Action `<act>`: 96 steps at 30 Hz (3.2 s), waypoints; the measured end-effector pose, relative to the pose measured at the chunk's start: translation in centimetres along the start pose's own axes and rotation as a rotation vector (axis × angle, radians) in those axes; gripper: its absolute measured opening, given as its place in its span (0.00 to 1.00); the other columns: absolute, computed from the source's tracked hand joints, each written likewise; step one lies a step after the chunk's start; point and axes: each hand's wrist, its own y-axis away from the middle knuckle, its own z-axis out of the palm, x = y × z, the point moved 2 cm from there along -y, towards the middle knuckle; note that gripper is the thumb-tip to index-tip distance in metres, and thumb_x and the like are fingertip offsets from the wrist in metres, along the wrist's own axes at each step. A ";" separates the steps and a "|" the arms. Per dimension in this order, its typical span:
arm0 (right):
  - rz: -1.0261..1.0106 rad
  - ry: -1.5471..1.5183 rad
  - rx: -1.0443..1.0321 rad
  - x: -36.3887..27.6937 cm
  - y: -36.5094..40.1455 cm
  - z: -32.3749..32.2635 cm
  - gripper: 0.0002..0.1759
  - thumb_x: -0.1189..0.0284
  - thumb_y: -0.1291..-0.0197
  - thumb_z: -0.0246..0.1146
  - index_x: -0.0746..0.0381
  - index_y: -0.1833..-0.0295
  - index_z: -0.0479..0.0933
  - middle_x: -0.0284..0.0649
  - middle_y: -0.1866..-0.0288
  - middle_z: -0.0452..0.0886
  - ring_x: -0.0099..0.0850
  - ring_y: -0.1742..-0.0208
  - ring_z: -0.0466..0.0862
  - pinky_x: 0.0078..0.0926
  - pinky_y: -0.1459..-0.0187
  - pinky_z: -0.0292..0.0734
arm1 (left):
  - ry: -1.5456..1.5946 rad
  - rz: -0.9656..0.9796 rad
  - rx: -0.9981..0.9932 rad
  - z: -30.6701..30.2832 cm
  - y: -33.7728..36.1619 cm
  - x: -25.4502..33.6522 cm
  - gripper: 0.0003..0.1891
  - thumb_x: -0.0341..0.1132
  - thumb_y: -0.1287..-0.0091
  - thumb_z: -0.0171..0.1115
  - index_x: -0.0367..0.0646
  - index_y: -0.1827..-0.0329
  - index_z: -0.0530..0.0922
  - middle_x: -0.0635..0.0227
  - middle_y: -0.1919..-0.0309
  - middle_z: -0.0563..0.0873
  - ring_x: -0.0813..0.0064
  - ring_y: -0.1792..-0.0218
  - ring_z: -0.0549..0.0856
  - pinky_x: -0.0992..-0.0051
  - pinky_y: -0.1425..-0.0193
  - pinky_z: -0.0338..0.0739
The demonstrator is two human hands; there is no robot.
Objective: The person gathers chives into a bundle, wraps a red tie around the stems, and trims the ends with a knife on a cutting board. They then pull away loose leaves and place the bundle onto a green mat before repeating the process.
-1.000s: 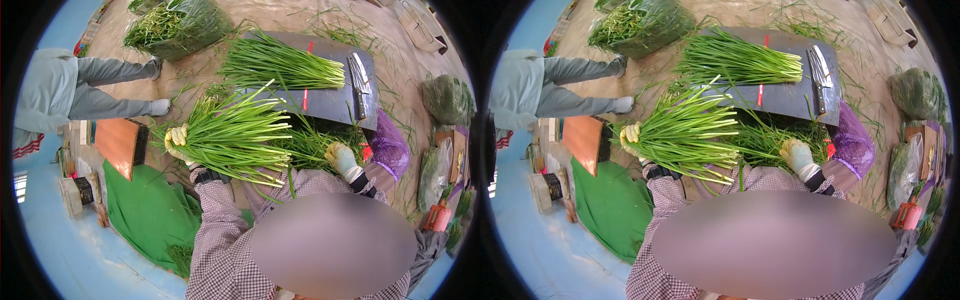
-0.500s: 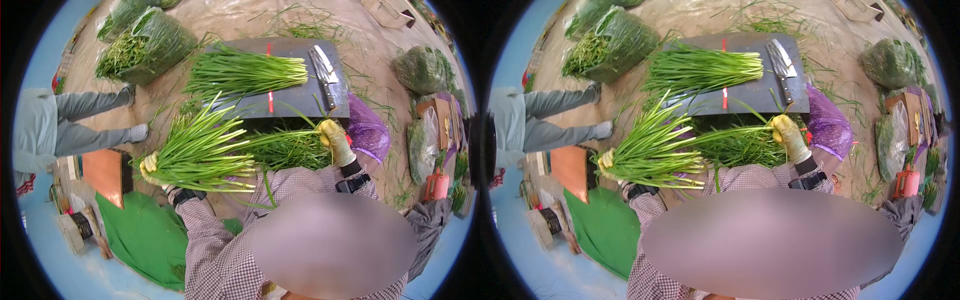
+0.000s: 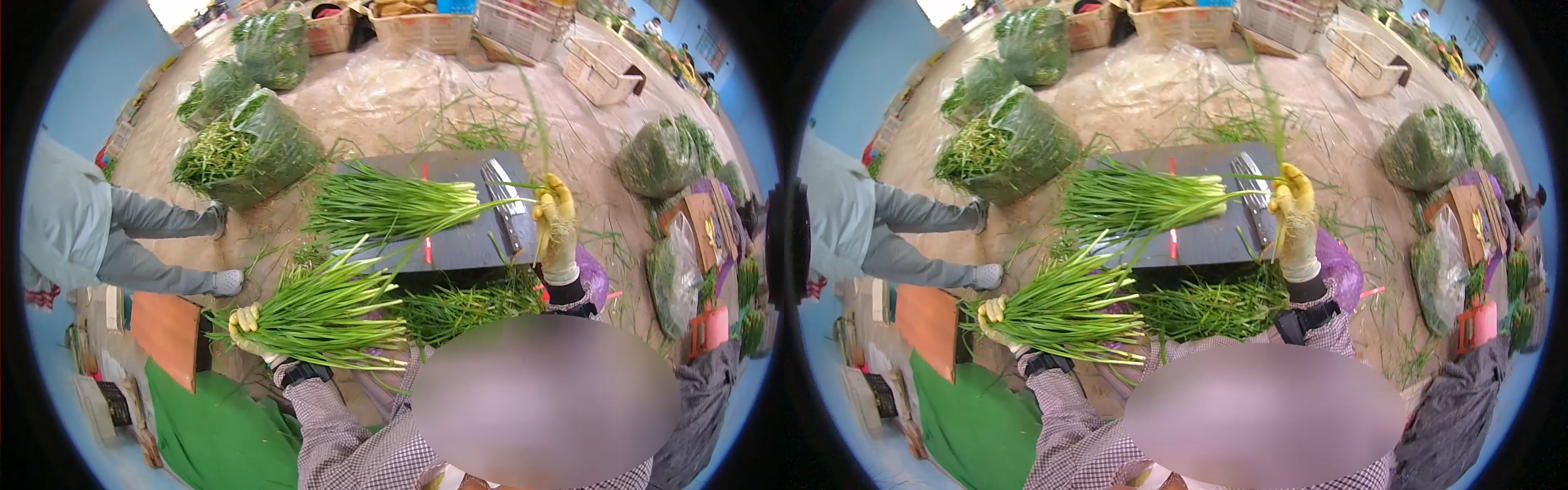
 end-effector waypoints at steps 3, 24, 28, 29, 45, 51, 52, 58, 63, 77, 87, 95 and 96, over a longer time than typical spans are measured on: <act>-0.291 -0.010 0.090 -1.9 -3.4 0.7 0.23 0.74 0.26 0.63 0.67 0.29 0.70 0.36 0.50 0.77 0.22 0.58 0.74 0.19 0.52 0.74 | -0.009 0.030 0.023 0.0 -0.4 0.1 0.08 0.35 0.24 0.56 0.44 0.63 0.78 0.76 0.79 0.71 0.79 0.78 0.71 0.74 0.61 0.69; 0.534 0.051 -0.606 13.7 13.7 14.0 0.22 0.77 0.26 0.58 0.68 0.30 0.69 0.34 0.50 0.76 0.21 0.59 0.74 0.19 0.53 0.74 | -0.089 -0.049 0.279 0.6 0.7 -1.3 0.13 0.46 0.29 0.59 0.48 0.62 0.85 0.50 0.29 0.78 0.51 0.29 0.76 0.48 0.23 0.69; 0.485 0.222 -0.626 13.4 13.5 13.2 0.23 0.73 0.26 0.58 0.66 0.29 0.69 0.33 0.55 0.76 0.21 0.61 0.74 0.20 0.56 0.72 | -0.033 -0.080 0.404 0.4 1.0 -1.1 0.12 0.46 0.28 0.61 0.49 0.62 0.84 0.67 0.52 0.90 0.64 0.51 0.87 0.63 0.43 0.85; 0.495 0.227 -0.615 13.1 13.5 13.3 0.23 0.73 0.26 0.58 0.66 0.29 0.70 0.32 0.56 0.76 0.20 0.61 0.74 0.19 0.56 0.72 | -0.002 -0.074 0.377 0.7 1.0 -1.3 0.11 0.46 0.28 0.61 0.49 0.60 0.84 0.69 0.53 0.89 0.65 0.52 0.87 0.64 0.44 0.85; 0.498 0.584 -0.522 7.5 12.2 -2.2 0.19 0.70 0.27 0.63 0.64 0.35 0.74 0.32 0.49 0.78 0.21 0.53 0.77 0.21 0.49 0.76 | 0.155 -0.021 0.106 -3.6 0.7 -0.9 0.14 0.34 0.29 0.62 0.50 0.73 0.67 0.79 0.75 0.67 0.84 0.77 0.68 0.78 0.64 0.65; 0.139 1.556 -1.094 8.5 13.9 -3.1 0.33 0.61 0.30 0.69 0.65 0.27 0.70 0.50 0.36 0.81 0.41 0.37 0.84 0.34 0.39 0.81 | 0.187 -0.086 0.090 -5.5 0.8 -1.4 0.15 0.33 0.28 0.63 0.50 0.71 0.66 0.78 0.74 0.67 0.84 0.76 0.67 0.78 0.63 0.66; -0.008 1.368 -0.986 9.2 13.3 -1.1 0.34 0.61 0.30 0.69 0.65 0.26 0.69 0.51 0.34 0.81 0.43 0.36 0.83 0.36 0.39 0.81 | 0.187 -0.090 0.088 -5.5 0.8 -1.4 0.16 0.33 0.28 0.63 0.50 0.71 0.65 0.78 0.74 0.66 0.84 0.76 0.67 0.78 0.63 0.66; 0.327 0.480 -0.733 15.2 10.7 11.6 0.19 0.65 0.29 0.67 0.66 0.41 0.79 0.40 0.51 0.86 0.31 0.50 0.85 0.28 0.46 0.80 | 0.175 -0.116 0.065 -3.8 0.0 -1.5 0.16 0.35 0.27 0.62 0.50 0.71 0.64 0.78 0.74 0.66 0.83 0.77 0.67 0.76 0.62 0.66; 0.424 0.407 -0.524 15.1 10.1 13.8 0.11 0.66 0.27 0.65 0.63 0.53 0.84 0.29 0.64 0.82 0.16 0.67 0.74 0.17 0.62 0.71 | 0.066 -0.161 0.121 -4.4 0.2 -0.3 0.15 0.39 0.27 0.59 0.52 0.72 0.65 0.79 0.78 0.66 0.81 0.75 0.66 0.76 0.58 0.68; 0.207 0.494 -0.924 20.2 14.1 11.2 0.16 0.73 0.32 0.65 0.64 0.41 0.80 0.46 0.49 0.83 0.44 0.51 0.83 0.35 0.46 0.79 | 0.167 -0.005 0.105 -3.6 1.4 -1.9 0.11 0.34 0.29 0.62 0.50 0.69 0.69 0.78 0.73 0.70 0.81 0.72 0.71 0.75 0.54 0.71; -0.104 1.919 -1.076 12.9 11.4 -0.3 0.29 0.57 0.36 0.69 0.50 0.30 0.77 0.43 0.34 0.79 0.44 0.37 0.81 0.43 0.40 0.79 | 0.136 0.017 0.047 -3.8 1.9 0.0 0.10 0.33 0.32 0.64 0.50 0.67 0.70 0.77 0.71 0.71 0.80 0.70 0.74 0.74 0.50 0.73; -0.055 1.230 -0.938 13.6 14.9 16.3 0.21 0.51 0.32 0.64 0.59 0.64 0.86 0.43 0.67 0.83 0.44 0.65 0.85 0.41 0.62 0.80 | 0.072 0.094 0.083 2.0 0.6 -2.8 0.14 0.37 0.25 0.58 0.48 0.71 0.68 0.75 0.74 0.70 0.81 0.76 0.70 0.76 0.63 0.70; -0.076 1.222 -0.888 14.9 15.1 16.8 0.24 0.49 0.32 0.63 0.59 0.69 0.85 0.44 0.69 0.82 0.44 0.67 0.85 0.41 0.65 0.80 | 0.033 0.076 0.006 2.5 0.3 -2.6 0.14 0.38 0.25 0.59 0.48 0.69 0.68 0.75 0.73 0.70 0.82 0.75 0.70 0.76 0.61 0.70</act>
